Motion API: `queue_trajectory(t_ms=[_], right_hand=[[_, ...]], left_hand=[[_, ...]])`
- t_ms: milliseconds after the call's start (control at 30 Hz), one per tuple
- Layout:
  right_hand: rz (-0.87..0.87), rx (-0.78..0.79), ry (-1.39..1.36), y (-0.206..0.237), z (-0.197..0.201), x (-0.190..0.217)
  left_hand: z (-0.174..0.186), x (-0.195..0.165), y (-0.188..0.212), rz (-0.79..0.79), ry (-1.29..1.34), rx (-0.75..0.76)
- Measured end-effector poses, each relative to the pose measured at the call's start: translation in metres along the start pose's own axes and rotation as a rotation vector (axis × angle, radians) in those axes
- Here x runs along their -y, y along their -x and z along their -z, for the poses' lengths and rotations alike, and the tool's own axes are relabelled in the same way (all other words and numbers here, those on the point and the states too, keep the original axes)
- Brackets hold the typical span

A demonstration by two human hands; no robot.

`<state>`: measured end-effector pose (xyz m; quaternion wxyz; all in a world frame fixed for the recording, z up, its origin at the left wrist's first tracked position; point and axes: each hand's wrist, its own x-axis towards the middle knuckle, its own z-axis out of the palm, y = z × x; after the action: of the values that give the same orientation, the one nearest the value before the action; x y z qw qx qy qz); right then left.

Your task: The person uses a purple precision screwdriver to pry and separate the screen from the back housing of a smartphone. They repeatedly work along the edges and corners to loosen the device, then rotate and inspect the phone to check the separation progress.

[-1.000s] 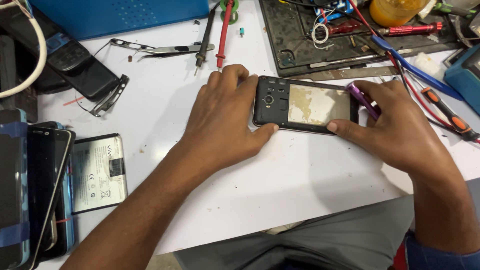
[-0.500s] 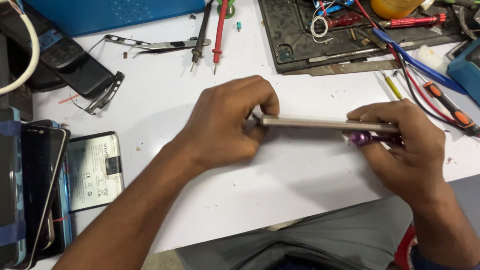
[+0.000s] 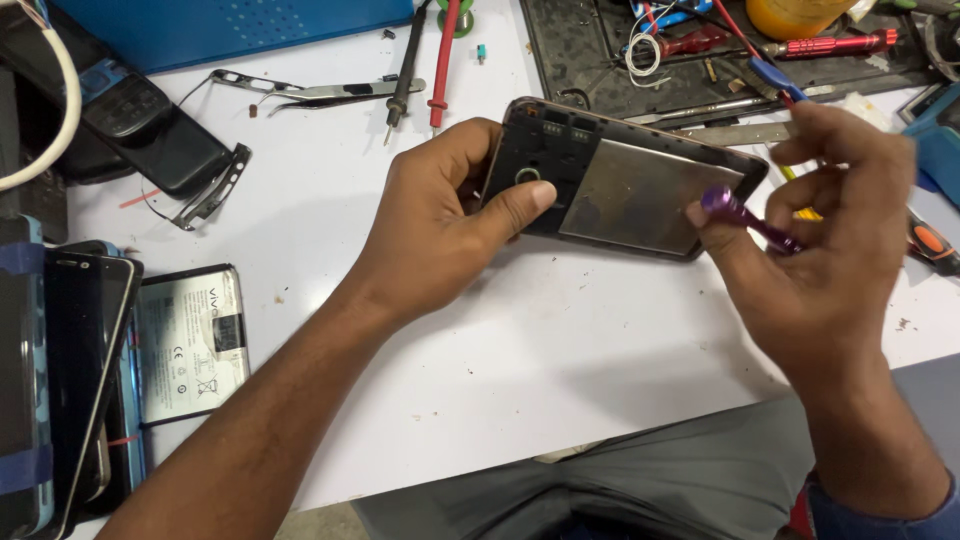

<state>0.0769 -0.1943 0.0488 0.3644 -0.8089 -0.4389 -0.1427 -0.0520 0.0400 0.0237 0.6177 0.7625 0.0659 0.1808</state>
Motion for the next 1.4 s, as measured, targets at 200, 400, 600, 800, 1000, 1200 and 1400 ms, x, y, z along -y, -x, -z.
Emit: queue_trajectory(t_ms=[200,400,600,800,1000,1200,1400], right_hand=[[0.289,0.292,-0.030,-0.018,-0.005,0.047],[0.221,0.516,0.112,-0.012,-0.039,0.046],[0.174,0.593,0.177,-0.005,-0.052,0.035],[0.023,0.443,0.073,-0.028,-0.025,0.057],[0.051,0.221,0.002,-0.084,-0.016,0.002],[0.063,0.334,-0.030,-0.139,-0.064,-0.062],[0.115,0.389,0.116,-0.160,-0.095,-0.069]], left_hand=[[-0.006,0.001,-0.004,0.225,0.187,-0.093],[0.001,0.006,-0.006,0.189,0.237,-0.203],[0.007,0.008,-0.008,0.151,0.323,-0.243],[0.009,0.001,-0.008,0.238,0.332,-0.169],[0.002,-0.008,-0.006,0.319,0.252,0.041],[-0.001,-0.012,-0.003,0.342,0.151,0.153],[0.004,-0.014,-0.002,0.219,-0.118,0.231]])
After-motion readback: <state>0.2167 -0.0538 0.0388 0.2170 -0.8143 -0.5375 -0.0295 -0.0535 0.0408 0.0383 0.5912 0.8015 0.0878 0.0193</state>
